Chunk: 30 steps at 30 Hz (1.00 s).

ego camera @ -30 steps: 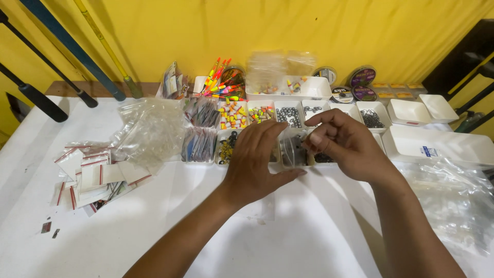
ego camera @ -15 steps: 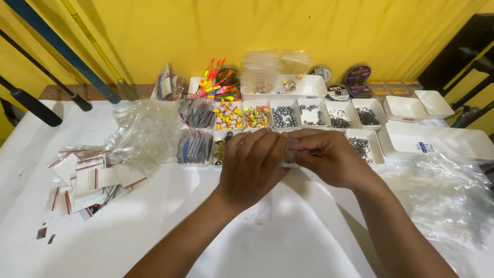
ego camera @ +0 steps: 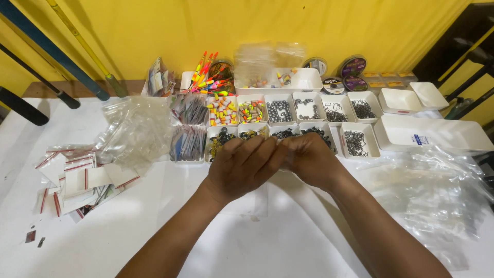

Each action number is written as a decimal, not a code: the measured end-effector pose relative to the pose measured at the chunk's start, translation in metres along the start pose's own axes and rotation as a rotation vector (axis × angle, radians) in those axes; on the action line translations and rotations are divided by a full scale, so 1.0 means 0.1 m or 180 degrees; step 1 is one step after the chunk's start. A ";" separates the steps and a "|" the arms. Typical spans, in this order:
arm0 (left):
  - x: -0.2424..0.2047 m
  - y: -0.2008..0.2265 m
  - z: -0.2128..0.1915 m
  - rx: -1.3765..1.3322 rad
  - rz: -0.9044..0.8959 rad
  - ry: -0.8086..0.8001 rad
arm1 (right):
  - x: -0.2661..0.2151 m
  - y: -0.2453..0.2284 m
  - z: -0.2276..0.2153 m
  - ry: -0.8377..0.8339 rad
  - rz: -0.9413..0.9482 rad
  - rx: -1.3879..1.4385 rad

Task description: Sorting and bagging small fishing tackle components from a multi-compartment tray into individual plastic bags

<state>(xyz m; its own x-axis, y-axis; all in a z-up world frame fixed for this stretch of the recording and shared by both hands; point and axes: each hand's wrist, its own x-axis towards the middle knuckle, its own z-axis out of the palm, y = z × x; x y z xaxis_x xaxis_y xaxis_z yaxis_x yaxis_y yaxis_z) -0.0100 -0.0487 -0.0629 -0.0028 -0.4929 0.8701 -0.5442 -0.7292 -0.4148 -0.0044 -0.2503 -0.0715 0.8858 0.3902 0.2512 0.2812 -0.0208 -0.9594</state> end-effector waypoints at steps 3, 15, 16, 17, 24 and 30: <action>-0.06 -0.10 -0.01 -0.0017 0.0212 -0.0038 | 0.02 -0.53 0.01 -0.0308 -0.0171 -0.0655; -0.19 -0.22 0.08 -0.0448 0.0083 -0.0264 | 0.01 -0.69 -0.02 -0.0160 0.0133 -0.1033; -0.21 -0.21 0.11 -0.0436 0.0080 -0.0265 | 0.00 -0.67 -0.02 -0.0171 0.0127 -0.1033; -0.24 -0.21 0.14 -0.0367 0.0014 -0.0278 | 0.00 -0.64 -0.02 -0.0151 0.0184 -0.0967; -0.13 -0.18 0.13 0.0030 -0.0611 -0.0689 | 0.06 -0.48 0.08 0.0276 0.0271 -0.0813; -0.01 0.10 0.10 -0.0377 -0.0513 -0.0340 | 0.05 -0.20 -0.01 0.0253 -0.0118 -0.1682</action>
<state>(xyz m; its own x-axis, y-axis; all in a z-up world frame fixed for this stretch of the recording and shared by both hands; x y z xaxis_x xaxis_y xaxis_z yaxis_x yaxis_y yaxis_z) -0.0067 -0.0602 -0.0705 0.1777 -0.4266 0.8868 -0.6252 -0.7449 -0.2330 -0.0056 -0.2486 -0.0513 0.8912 0.3289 0.3123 0.4422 -0.4771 -0.7595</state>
